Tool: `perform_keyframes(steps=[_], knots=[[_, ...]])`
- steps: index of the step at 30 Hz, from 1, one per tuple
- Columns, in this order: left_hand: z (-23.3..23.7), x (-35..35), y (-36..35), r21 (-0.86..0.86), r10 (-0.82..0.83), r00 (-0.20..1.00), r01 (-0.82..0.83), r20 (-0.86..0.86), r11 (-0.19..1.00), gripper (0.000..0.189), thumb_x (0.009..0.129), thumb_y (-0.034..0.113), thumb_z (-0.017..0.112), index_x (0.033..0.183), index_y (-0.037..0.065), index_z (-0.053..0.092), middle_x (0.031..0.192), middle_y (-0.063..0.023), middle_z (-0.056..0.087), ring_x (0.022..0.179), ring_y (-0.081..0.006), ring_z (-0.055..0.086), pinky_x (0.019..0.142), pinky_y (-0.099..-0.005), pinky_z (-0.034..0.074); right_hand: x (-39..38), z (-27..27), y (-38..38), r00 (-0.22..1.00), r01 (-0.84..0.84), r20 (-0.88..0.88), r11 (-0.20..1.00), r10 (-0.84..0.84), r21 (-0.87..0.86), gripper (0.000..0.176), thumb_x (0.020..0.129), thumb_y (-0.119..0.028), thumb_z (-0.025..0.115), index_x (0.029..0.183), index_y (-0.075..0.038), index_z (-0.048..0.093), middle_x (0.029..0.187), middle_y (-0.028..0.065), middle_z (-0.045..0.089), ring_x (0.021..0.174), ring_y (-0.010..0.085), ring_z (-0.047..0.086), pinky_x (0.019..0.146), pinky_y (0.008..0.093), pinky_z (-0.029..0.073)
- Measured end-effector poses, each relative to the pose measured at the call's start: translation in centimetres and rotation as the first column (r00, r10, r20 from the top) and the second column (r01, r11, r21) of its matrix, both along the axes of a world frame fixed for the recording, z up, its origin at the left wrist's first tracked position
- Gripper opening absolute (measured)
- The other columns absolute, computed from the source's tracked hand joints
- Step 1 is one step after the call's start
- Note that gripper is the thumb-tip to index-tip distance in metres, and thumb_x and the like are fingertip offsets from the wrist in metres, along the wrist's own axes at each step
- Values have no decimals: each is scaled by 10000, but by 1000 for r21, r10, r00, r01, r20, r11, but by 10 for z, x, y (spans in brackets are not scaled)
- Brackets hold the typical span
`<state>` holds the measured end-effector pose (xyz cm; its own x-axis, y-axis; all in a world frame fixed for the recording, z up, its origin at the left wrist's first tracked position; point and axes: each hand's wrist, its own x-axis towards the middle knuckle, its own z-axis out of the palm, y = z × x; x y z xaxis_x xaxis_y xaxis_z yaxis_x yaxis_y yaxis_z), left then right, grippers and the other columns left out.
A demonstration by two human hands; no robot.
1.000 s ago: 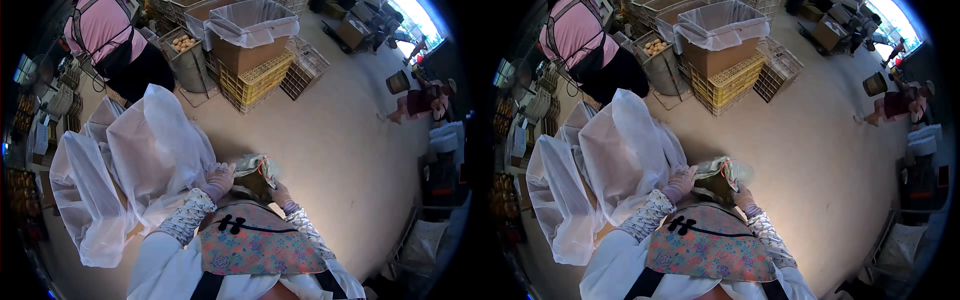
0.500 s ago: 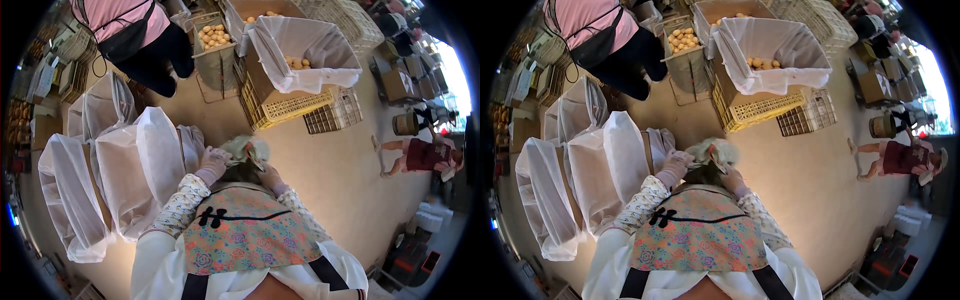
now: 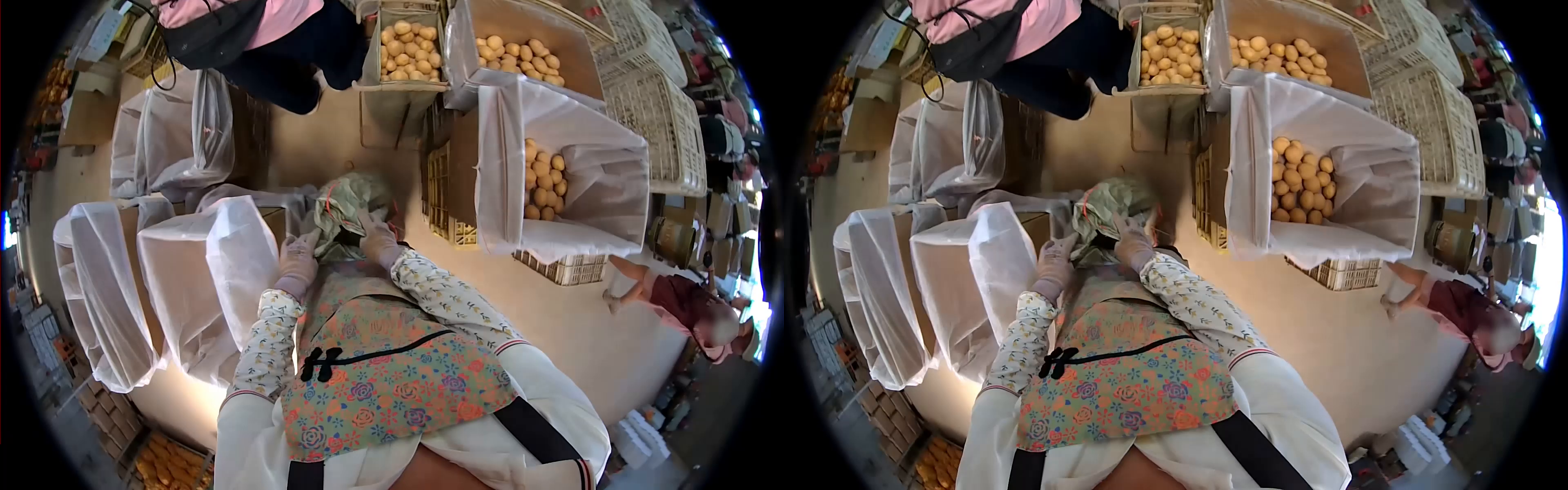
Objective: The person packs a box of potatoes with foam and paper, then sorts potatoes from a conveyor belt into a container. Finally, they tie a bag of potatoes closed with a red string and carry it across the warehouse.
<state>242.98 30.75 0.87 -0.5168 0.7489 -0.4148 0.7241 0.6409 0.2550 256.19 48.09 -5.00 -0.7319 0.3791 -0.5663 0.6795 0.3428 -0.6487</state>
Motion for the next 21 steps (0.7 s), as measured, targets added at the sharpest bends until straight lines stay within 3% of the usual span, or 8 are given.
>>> perform_keyframes(steps=[7,10,12,14,15,17,18,21], knots=[[-28,-43,-2,34,293,951,-297,95,954,734,729,16,582,1430,139,402,1270,-151,565,1190,-312,528,1042,-409,359,-70,-44,-12,988,-153,-8,960,156,-235,571,772,-96,510,1341,-55,482,1327,241,518,1249,386,484,1062,399,375],[-52,-63,18,237,162,982,-134,-101,962,728,745,79,619,1436,146,402,1405,-96,484,1290,-226,449,1103,-471,273,-112,-69,-29,980,-193,-36,872,198,-449,545,778,-141,524,1314,-46,515,1249,219,590,1190,342,546,1022,394,418],[-88,-81,37,466,94,994,-58,-56,883,695,739,76,621,1406,149,441,1388,-80,486,1283,-251,444,1127,-503,222,-127,-198,-42,479,-878,-16,479,877,-22,521,769,-142,557,1280,-41,537,1134,199,641,1062,334,604,926,399,475],[-110,-92,44,231,88,974,-136,207,964,594,765,123,612,1347,154,495,1309,-73,540,1255,-264,463,1126,-502,222,-144,-168,-18,868,-462,-107,709,485,-533,488,738,-124,615,1219,-52,579,965,174,669,881,306,639,780,409,512],[-132,-107,53,132,90,947,-136,309,982,546,778,147,607,1317,156,523,1269,-70,566,1241,-271,472,1125,-501,222,-153,-151,-5,970,-208,-66,659,233,-723,472,722,-116,644,1188,-57,599,880,161,683,791,292,657,707,415,530],[-182,-101,47,8,83,983,-85,165,996,443,802,202,586,1244,177,564,1156,-65,613,1198,-259,504,1111,-500,234,-179,-127,28,787,-422,158,708,596,-566,480,702,-110,682,1176,-71,612,867,157,678,785,267,654,700,396,531],[-207,-91,40,-59,69,992,-63,101,996,395,814,229,576,1207,187,584,1099,-63,637,1176,-253,520,1104,-499,240,-174,-148,39,820,-501,-98,624,564,-599,364,771,-127,652,1126,-47,635,902,136,683,841,235,651,719,362,522],[-249,-98,27,-516,181,953,-31,243,856,366,829,206,514,1186,210,593,1096,-82,657,1173,-247,531,1075,-451,253,-185,-175,84,967,-179,-65,470,248,-864,342,870,-167,634,1192,-52,647,1095,69,683,962,148,624,847,279,488]])
